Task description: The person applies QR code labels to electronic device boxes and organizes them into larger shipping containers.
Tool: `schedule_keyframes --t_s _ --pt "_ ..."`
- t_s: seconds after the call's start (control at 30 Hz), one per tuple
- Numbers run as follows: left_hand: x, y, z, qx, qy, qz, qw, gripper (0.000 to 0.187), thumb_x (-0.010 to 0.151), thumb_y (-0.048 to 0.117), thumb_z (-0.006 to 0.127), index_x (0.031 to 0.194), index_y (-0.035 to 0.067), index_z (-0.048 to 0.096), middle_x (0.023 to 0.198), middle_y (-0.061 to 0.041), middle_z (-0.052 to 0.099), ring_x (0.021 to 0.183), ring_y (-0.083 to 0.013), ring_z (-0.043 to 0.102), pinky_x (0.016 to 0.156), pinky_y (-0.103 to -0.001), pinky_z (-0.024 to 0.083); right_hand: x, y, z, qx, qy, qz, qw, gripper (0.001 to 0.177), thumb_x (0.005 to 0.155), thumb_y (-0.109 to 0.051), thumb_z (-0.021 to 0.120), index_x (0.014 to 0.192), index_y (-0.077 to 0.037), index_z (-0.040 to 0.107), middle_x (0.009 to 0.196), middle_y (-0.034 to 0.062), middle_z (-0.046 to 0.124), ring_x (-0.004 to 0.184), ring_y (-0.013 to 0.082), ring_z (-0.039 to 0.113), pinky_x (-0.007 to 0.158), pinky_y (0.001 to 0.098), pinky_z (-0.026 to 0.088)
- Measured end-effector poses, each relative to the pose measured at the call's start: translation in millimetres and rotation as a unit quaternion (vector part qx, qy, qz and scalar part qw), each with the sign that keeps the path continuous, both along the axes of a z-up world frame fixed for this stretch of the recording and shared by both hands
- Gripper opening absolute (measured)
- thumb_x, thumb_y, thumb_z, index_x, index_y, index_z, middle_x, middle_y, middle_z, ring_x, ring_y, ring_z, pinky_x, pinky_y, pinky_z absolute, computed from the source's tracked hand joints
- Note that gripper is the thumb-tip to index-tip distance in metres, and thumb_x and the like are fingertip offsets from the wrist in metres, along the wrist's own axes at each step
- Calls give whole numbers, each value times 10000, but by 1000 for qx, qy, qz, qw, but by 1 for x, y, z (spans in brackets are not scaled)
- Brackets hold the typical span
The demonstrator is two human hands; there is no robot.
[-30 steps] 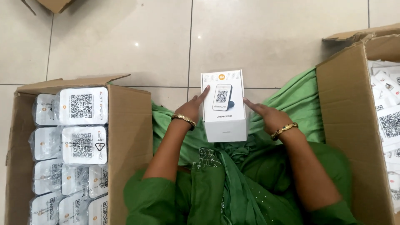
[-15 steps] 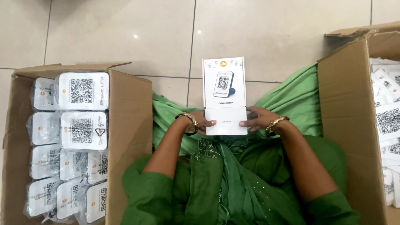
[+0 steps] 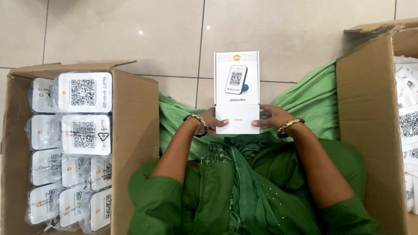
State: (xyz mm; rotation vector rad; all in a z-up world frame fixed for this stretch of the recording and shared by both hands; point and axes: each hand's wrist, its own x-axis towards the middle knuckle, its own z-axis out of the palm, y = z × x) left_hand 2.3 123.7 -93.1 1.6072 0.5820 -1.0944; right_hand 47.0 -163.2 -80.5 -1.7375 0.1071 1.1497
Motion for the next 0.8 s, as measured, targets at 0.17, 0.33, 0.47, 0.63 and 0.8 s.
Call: schedule_keyframes --t_s 0.17,0.33,0.47,0.63,0.8 --pt "3 -3 -4 52 -35 26 998 1099 716 344 885 1586 90 262 1216 -152 688 884 -199 645 720 -334 568 1 6 12 -19 -3 -14 1000 939 704 -180 865 1536 -91 439 1405 179 628 1224 283 624 980 424 527" --pt "3 -7 19 66 -46 10 997 1138 710 352 881 1602 83 227 1254 -181 688 921 -211 674 758 -353 582 2 3 4 34 -3 -25 999 959 681 -136 870 1529 -65 429 1415 186 638 1271 273 618 1055 408 487" --pt "3 4 -9 78 -78 -11 994 1151 710 329 892 1612 81 221 1330 -204 673 1064 -270 643 892 -401 528 3 5 -6 102 -1 -23 994 1014 639 -93 869 1531 -50 386 1432 141 643 1279 256 616 1070 383 489" --pt "4 3 -44 136 -187 -2 973 1218 632 273 943 1584 73 210 1411 -222 588 1269 -320 595 1029 -391 501 7 15 -25 -32 -130 -62 989 1047 675 -91 889 1570 -107 345 1487 152 553 1277 285 624 1014 403 551" --pt "18 0 -26 314 -430 -60 844 1477 470 211 1024 1591 117 66 1479 -354 438 1292 -460 502 999 -421 503 12 44 21 -85 -400 -51 911 1214 592 -94 912 1589 -149 221 1595 186 388 1213 366 615 903 421 552"
